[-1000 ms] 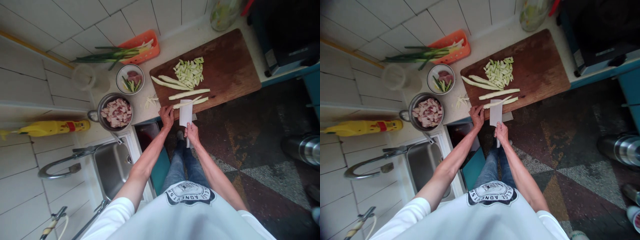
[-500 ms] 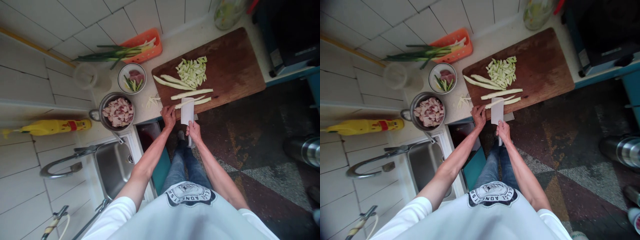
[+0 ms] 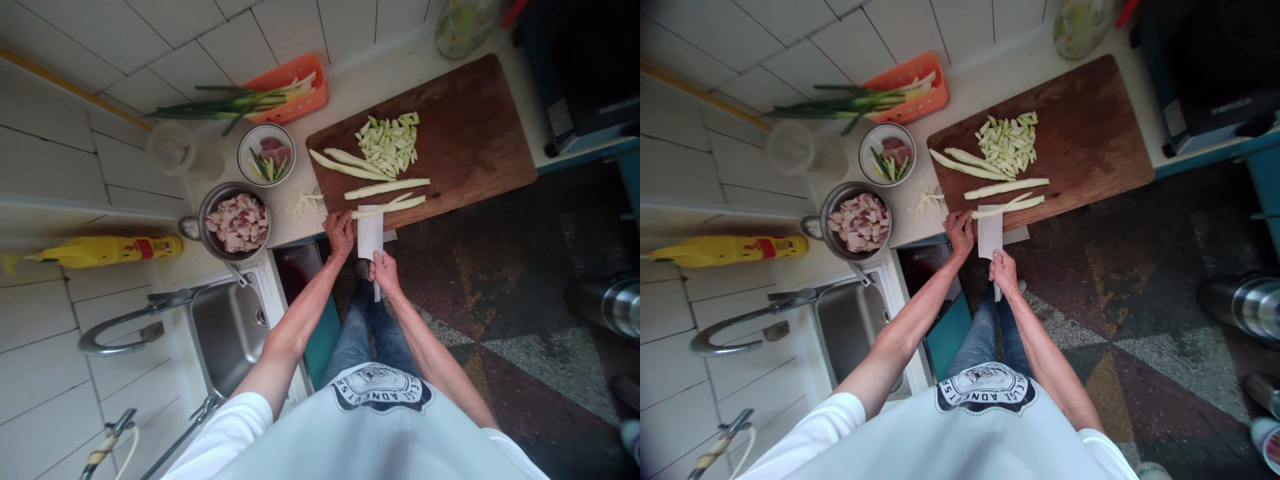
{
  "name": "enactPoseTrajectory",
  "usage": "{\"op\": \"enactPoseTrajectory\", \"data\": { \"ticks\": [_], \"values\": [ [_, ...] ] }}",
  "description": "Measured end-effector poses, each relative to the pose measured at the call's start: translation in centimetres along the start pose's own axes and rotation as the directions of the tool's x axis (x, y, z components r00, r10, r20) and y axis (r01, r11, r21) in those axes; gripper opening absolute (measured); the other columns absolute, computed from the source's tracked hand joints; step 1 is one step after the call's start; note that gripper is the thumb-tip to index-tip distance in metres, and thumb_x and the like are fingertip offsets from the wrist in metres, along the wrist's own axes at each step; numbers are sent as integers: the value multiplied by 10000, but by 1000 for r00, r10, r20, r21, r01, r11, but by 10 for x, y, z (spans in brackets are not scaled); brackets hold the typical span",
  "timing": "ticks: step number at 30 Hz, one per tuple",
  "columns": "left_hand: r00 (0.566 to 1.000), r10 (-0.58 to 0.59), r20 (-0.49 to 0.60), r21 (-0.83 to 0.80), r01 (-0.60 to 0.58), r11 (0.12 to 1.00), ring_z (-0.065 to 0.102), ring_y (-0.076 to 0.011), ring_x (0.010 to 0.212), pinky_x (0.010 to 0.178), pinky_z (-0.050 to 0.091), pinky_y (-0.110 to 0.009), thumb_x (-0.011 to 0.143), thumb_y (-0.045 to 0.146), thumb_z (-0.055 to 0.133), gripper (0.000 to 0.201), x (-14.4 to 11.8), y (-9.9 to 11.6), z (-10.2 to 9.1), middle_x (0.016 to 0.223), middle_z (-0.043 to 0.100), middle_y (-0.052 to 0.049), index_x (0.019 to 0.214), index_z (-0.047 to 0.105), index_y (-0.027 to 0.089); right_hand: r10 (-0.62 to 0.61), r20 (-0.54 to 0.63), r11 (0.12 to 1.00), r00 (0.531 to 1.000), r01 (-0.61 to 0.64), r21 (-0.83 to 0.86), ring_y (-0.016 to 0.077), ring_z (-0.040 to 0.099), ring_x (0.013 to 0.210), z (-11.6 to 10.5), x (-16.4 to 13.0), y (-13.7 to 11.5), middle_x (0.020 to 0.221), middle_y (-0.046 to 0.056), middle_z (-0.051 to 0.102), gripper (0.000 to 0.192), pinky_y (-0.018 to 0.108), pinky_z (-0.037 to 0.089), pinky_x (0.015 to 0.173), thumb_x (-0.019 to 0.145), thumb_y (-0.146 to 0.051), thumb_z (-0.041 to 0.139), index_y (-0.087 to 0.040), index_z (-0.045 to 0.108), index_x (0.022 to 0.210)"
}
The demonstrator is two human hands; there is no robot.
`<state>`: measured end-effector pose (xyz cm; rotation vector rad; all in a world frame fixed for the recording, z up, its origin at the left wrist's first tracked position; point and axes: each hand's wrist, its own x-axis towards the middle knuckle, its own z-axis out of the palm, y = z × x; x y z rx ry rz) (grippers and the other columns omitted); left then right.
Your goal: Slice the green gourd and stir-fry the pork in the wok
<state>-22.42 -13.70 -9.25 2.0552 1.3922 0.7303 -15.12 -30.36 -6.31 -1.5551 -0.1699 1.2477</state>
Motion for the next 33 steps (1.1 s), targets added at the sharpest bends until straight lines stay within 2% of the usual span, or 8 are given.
{"op": "enactPoseTrajectory", "data": {
  "ticks": [6, 12, 19, 25, 33],
  "values": [
    [998, 45, -33, 50, -43, 998, 622, -287, 1135, 1039, 422, -459, 1112, 394, 480, 358, -1, -2, 2, 1135, 689, -137, 1172, 792, 230, -8, -45, 998, 999, 11, 59, 82, 450, 392, 0, 14, -2, 581, -102, 487, 445, 214, 443, 371, 944, -670, 639, -258, 481, 884],
    [999, 33, -13, 43, -33, 999, 606, -303, 1167, 1051, 409, -475, 1098, 373, 507, 327, -2, -3, 3, 1169, 673, -147, 1189, 788, 232, -15, -6, 999, 1000, 15, 44, 80, 448, 399, -3, 21, -6, 587, -101, 490, 464, 213, 447, 382, 933, -686, 648, -262, 468, 875],
    [999, 25, -20, 31, -24, 999, 612, -295, 1160, 1056, 409, -479, 1103, 372, 492, 336, -2, -8, 6, 1153, 677, -138, 1178, 793, 241, -7, 25, 1000, 1000, 7, 6, 88, 463, 400, -5, 20, 2, 584, -97, 491, 439, 212, 449, 391, 935, -663, 647, -266, 473, 870],
    [995, 65, -75, 36, -62, 997, 624, -281, 1131, 1044, 421, -459, 1110, 374, 476, 346, -2, -8, 6, 1125, 692, -130, 1152, 789, 233, -17, 48, 999, 999, 19, -42, 85, 468, 406, -6, 10, 9, 591, -94, 497, 448, 207, 440, 394, 950, -678, 618, -261, 479, 861],
    [999, 18, -37, 22, -18, 1000, 627, -273, 1137, 1061, 419, -457, 1126, 401, 437, 351, -2, -2, 2, 1119, 720, -130, 1077, 732, 218, -40, 40, 996, 998, 43, -80, 87, 483, 408, -3, 17, 2, 595, -86, 510, 453, 207, 453, 393, 964, -683, 605, -257, 489, 861]
  ]
}}
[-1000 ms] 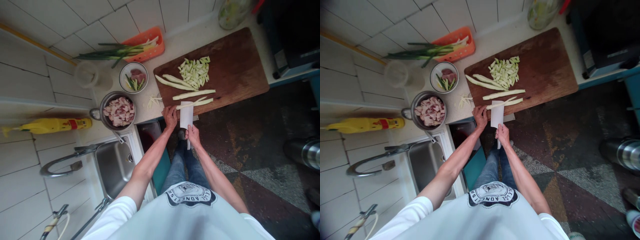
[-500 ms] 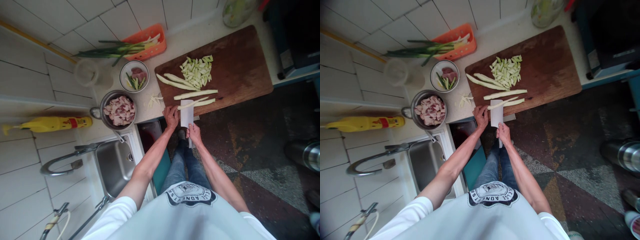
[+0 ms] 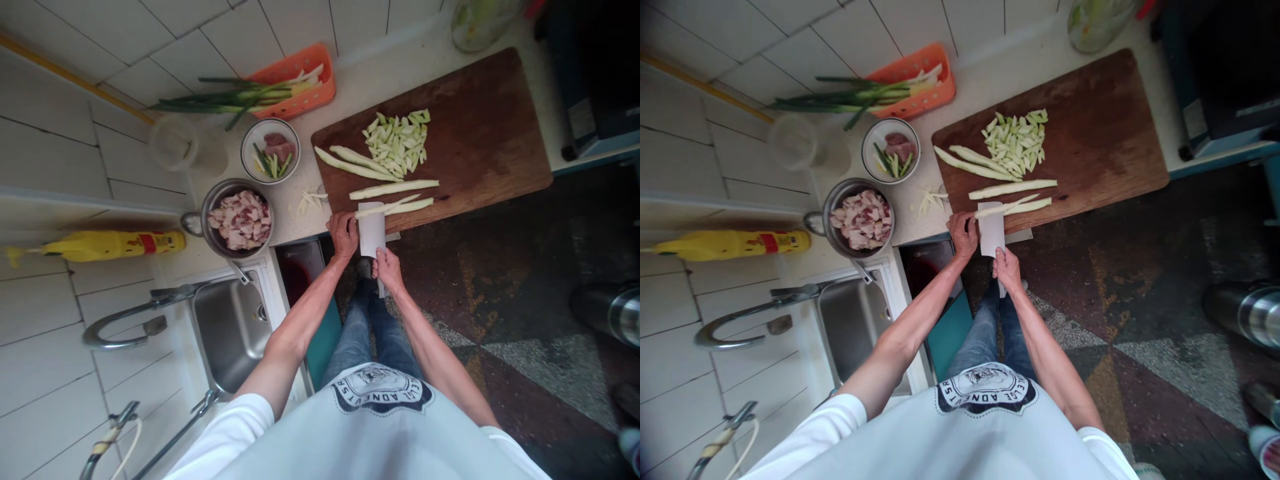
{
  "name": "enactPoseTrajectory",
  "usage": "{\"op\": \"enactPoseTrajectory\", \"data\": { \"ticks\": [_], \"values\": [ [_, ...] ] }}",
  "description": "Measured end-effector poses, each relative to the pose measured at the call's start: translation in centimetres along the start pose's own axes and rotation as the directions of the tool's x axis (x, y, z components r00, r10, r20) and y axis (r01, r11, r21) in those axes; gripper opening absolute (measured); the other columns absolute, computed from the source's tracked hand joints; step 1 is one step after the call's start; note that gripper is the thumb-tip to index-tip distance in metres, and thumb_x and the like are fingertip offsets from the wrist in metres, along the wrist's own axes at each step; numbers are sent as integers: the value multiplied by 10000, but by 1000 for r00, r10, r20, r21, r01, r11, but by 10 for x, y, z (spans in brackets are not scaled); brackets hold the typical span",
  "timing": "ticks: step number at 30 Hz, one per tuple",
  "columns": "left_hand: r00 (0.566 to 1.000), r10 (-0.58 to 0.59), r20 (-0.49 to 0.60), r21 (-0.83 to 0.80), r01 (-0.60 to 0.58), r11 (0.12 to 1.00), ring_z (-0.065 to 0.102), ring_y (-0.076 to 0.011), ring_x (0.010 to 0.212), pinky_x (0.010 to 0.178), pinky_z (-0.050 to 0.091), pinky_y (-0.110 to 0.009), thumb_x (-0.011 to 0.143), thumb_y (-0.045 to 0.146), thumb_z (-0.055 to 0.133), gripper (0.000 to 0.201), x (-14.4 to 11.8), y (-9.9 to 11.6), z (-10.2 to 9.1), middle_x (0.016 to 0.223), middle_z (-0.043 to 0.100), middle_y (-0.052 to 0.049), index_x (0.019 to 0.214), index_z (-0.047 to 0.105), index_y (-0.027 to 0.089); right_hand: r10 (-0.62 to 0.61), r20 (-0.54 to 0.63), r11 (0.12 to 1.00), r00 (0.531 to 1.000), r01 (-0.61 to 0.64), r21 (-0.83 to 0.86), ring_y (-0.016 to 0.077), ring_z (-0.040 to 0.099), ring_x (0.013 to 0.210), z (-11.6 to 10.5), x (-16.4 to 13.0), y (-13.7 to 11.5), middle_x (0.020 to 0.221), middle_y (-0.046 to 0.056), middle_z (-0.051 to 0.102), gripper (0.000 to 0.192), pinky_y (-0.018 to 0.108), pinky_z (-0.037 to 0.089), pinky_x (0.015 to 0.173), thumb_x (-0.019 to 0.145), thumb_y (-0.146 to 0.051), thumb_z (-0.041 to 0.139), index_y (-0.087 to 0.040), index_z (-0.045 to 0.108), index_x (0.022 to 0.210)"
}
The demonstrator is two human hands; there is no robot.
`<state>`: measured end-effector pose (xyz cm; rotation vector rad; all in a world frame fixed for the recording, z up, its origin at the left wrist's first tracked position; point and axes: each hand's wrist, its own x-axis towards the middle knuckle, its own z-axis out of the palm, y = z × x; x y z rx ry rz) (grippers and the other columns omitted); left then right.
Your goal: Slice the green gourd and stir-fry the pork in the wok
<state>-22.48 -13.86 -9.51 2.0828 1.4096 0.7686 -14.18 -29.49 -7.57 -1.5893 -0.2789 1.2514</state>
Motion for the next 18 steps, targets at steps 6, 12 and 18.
{"op": "enactPoseTrajectory", "data": {
  "ticks": [6, 12, 18],
  "values": [
    [1000, 0, -12, -1, 0, 1000, 636, -267, 1113, 1052, 429, -452, 1133, 409, 413, 369, 1, 0, 0, 1092, 724, -122, 1061, 722, 222, 15, 8, 1000, 1000, -16, 4, 92, 475, 402, 4, 1, -6, 586, -85, 504, 442, 209, 439, 385, 951, -669, 621, -262, 485, 845],
    [1000, -16, -13, -21, 16, 1000, 622, -267, 1122, 1069, 430, -458, 1121, 387, 446, 330, 0, 0, -1, 1090, 703, -124, 1048, 722, 222, 57, 33, 998, 998, -57, -9, 92, 453, 398, 5, -14, -2, 570, -88, 485, 420, 208, 416, 378, 952, -643, 625, -261, 490, 840],
    [998, -10, -64, -18, 9, 1000, 603, -258, 1129, 1058, 458, -441, 1111, 375, 474, 306, -1, -3, 0, 1101, 650, -121, 1069, 734, 219, 27, 67, 998, 997, -24, -52, 95, 469, 401, 5, -3, -9, 573, -84, 491, 417, 208, 419, 383, 975, -638, 586, -258, 491, 834]
  ]
}}
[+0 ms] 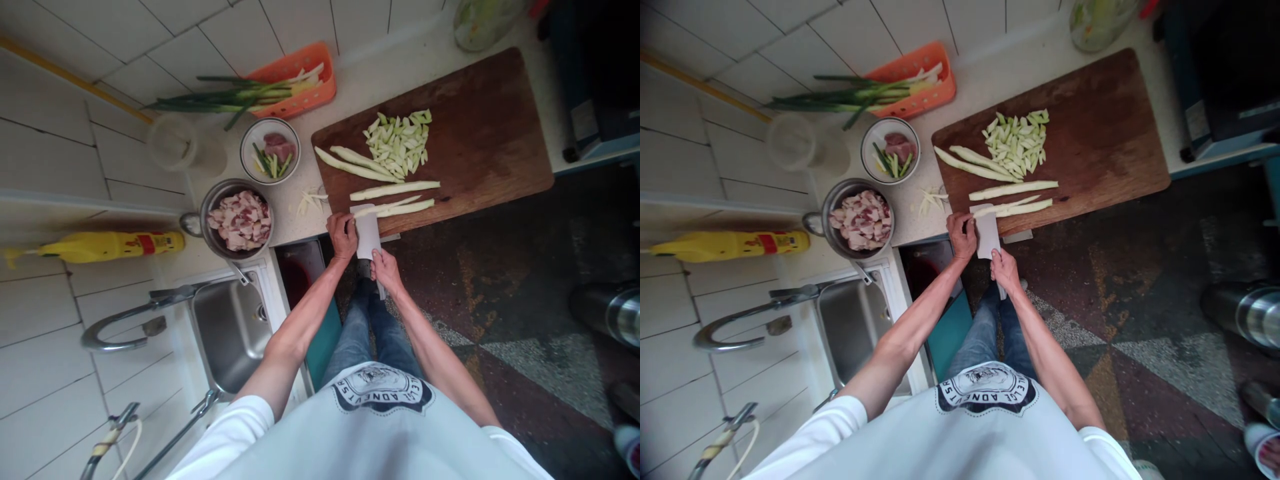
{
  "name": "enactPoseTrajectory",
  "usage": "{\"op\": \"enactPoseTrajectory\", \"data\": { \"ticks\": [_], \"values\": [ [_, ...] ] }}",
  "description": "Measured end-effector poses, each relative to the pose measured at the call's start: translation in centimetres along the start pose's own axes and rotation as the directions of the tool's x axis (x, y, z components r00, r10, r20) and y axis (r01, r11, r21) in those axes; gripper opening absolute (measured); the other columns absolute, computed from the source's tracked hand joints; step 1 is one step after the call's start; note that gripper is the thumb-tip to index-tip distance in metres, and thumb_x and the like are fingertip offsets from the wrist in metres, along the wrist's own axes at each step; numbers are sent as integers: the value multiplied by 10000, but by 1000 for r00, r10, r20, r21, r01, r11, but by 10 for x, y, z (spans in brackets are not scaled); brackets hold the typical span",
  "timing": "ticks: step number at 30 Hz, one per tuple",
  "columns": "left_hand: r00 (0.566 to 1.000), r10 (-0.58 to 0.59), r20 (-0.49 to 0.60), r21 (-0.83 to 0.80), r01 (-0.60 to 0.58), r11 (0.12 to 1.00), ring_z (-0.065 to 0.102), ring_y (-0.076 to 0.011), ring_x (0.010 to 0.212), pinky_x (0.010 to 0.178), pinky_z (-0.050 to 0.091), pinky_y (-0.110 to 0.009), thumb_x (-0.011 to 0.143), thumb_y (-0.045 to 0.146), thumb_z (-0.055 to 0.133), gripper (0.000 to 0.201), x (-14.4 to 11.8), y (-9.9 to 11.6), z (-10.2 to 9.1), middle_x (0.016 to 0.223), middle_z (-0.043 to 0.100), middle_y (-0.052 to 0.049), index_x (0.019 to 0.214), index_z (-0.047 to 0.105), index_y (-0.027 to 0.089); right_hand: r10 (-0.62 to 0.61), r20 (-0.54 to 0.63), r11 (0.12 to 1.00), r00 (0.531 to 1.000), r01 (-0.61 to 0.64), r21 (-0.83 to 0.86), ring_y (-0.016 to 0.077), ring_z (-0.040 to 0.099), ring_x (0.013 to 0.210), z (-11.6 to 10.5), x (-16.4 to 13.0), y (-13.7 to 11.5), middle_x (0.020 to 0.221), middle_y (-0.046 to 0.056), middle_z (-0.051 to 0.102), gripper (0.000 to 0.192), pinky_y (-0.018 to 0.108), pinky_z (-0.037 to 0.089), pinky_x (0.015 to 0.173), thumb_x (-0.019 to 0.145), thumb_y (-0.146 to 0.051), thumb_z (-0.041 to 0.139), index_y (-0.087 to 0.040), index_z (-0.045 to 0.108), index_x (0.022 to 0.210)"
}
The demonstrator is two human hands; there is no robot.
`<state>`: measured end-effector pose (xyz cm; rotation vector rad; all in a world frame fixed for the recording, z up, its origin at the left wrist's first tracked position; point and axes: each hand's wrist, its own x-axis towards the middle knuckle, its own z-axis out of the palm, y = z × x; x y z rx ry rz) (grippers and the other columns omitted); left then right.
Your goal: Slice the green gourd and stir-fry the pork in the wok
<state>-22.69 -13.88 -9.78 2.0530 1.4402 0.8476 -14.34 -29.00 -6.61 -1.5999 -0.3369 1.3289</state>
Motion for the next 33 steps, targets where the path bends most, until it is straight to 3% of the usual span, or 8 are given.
{"op": "enactPoseTrajectory", "data": {
  "ticks": [7, 17, 26, 33],
  "values": [
    [1000, 8, -5, -67, -9, 998, 594, -254, 1142, 1078, 464, -440, 1055, 304, 557, 206, 2, 0, -3, 1119, 610, -117, 1046, 739, 209, 9, 20, 999, 1000, -8, -42, 97, 472, 402, -6, -8, 0, 574, -79, 496, 448, 213, 418, 376, 966, -675, 582, -252, 496, 851],
    [994, 33, 106, -57, -28, 998, 602, -267, 1159, 1085, 456, -452, 1033, 306, 607, 164, 18, 5, -11, 1135, 637, -107, 1049, 750, 226, 53, 117, 999, 992, -51, -15, 96, 449, 405, -21, -2, 7, 574, -81, 481, 491, 220, 414, 377, 945, -725, 588, -252, 486, 864],
    [989, 7, 146, -27, -3, 1000, 557, -279, 1273, 1115, 461, -455, 1027, 330, 625, 199, 25, 5, -14, 1298, 572, -141, 1090, 768, 207, 54, 62, 998, 997, -56, 32, 96, 456, 399, -3, 8, 0, 578, -77, 491, 488, 222, 420, 377, 917, -716, 630, -252, 491, 856],
    [977, -29, 213, 29, 23, 999, 536, -297, 1319, 1137, 422, -472, 1012, 269, 638, 168, 33, 12, -19, 1309, 580, -141, 1093, 771, 209, 46, 75, 997, 996, -41, -64, 102, 469, 409, -1, -9, -4, 568, -77, 479, 450, 226, 424, 391, 973, -675, 549, -254, 471, 834]
  ]
}}
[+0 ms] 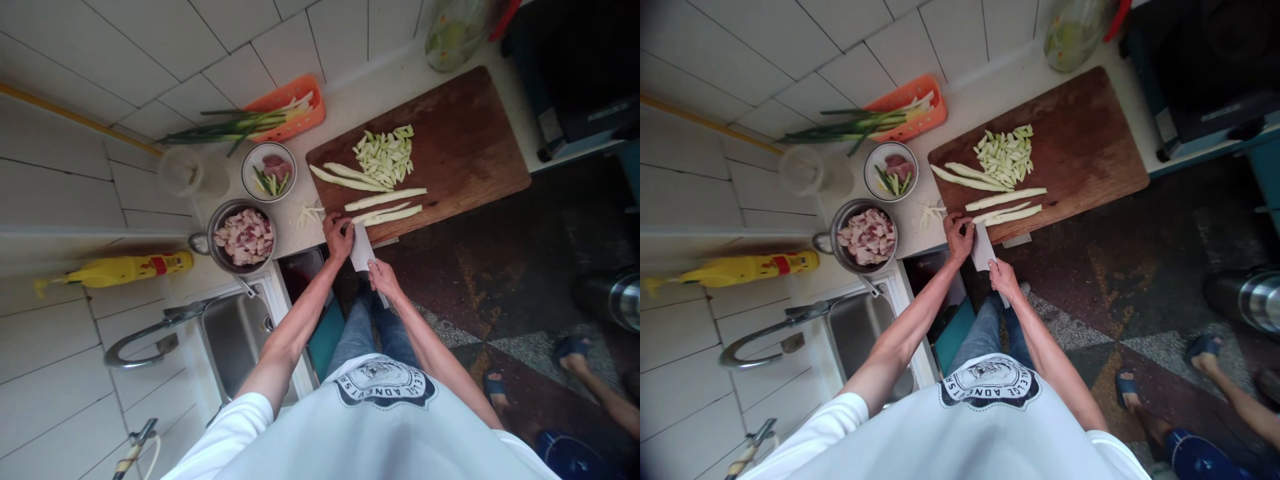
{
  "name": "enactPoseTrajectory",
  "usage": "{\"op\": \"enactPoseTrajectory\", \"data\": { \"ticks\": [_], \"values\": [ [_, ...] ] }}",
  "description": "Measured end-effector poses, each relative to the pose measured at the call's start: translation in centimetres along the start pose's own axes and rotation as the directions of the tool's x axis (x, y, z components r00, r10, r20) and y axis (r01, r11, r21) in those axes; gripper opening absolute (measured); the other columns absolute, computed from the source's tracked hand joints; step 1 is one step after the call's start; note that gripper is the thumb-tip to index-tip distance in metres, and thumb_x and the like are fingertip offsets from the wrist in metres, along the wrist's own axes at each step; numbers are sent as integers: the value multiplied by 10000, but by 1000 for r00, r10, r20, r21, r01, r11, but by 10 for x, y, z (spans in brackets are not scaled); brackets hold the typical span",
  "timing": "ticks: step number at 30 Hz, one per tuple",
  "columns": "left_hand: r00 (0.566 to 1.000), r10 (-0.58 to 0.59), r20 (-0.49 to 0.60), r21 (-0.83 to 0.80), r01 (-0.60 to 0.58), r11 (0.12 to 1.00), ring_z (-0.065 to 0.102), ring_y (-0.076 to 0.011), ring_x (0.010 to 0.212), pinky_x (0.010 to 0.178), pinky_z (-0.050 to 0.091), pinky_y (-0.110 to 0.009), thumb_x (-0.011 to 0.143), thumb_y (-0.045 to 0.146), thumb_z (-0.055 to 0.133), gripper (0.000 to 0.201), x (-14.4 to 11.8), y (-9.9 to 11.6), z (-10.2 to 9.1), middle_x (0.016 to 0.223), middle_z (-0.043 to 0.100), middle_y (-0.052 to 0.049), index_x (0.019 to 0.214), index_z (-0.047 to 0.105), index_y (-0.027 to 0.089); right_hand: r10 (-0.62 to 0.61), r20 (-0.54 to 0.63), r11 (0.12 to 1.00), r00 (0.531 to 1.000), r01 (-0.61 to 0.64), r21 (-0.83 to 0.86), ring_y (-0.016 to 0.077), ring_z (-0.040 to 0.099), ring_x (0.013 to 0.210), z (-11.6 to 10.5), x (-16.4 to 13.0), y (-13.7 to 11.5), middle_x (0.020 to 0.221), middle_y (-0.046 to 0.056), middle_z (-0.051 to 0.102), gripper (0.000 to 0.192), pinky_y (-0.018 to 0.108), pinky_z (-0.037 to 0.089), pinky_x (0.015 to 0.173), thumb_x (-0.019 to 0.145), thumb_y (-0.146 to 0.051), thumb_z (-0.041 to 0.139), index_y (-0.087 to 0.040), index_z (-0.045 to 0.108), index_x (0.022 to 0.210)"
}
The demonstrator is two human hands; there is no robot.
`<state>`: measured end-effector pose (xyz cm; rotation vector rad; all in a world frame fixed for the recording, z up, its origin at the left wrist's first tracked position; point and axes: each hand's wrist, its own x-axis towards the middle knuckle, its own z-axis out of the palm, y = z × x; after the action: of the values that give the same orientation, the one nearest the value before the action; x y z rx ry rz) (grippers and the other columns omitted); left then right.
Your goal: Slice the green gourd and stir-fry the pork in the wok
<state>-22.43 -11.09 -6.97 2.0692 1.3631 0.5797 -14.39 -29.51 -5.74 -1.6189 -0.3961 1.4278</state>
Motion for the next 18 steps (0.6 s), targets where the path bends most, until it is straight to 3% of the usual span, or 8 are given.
{"op": "enactPoseTrajectory", "data": {
  "ticks": [6, 10, 15, 18],
  "values": [
    [981, 135, 136, 64, -145, 987, 575, -315, 1222, 1080, 423, -482, 1001, 340, 684, 243, 12, 6, -7, 1215, 660, -129, 1200, 756, 222, 16, 30, 1000, 999, -15, -14, 98, 449, 415, -7, -3, 0, 569, -80, 479, 453, 221, 405, 402, 962, -687, 546, -258, 461, 843],
    [968, 173, 184, 84, -191, 978, 583, -334, 1147, 1031, 431, -490, 980, 395, 731, 196, 25, 12, -4, 1080, 678, -125, 1048, 776, 217, 20, 33, 999, 999, -21, 47, 100, 441, 419, -10, -1, 4, 584, -84, 474, 466, 225, 408, 395, 948, -709, 559, -260, 469, 861],
    [948, 253, 194, -39, -250, 967, 612, -289, 1050, 995, 465, -452, 1036, 410, 657, 237, 31, 17, -13, 1007, 686, -108, 980, 772, 210, 7, 35, 1000, 999, -8, 22, 100, 455, 423, -17, -5, 7, 594, -84, 474, 470, 227, 414, 398, 961, -704, 571, -253, 482, 861],
    [968, 224, 113, -162, -205, 965, 640, -252, 1001, 957, 498, -408, 1067, 437, 605, 271, 30, 9, -30, 984, 702, -82, 1015, 757, 219, 0, 30, 1000, 1000, 0, 26, 99, 457, 425, -22, -7, 8, 605, -85, 475, 468, 226, 416, 400, 970, -702, 573, -247, 506, 887]
  ]
}}
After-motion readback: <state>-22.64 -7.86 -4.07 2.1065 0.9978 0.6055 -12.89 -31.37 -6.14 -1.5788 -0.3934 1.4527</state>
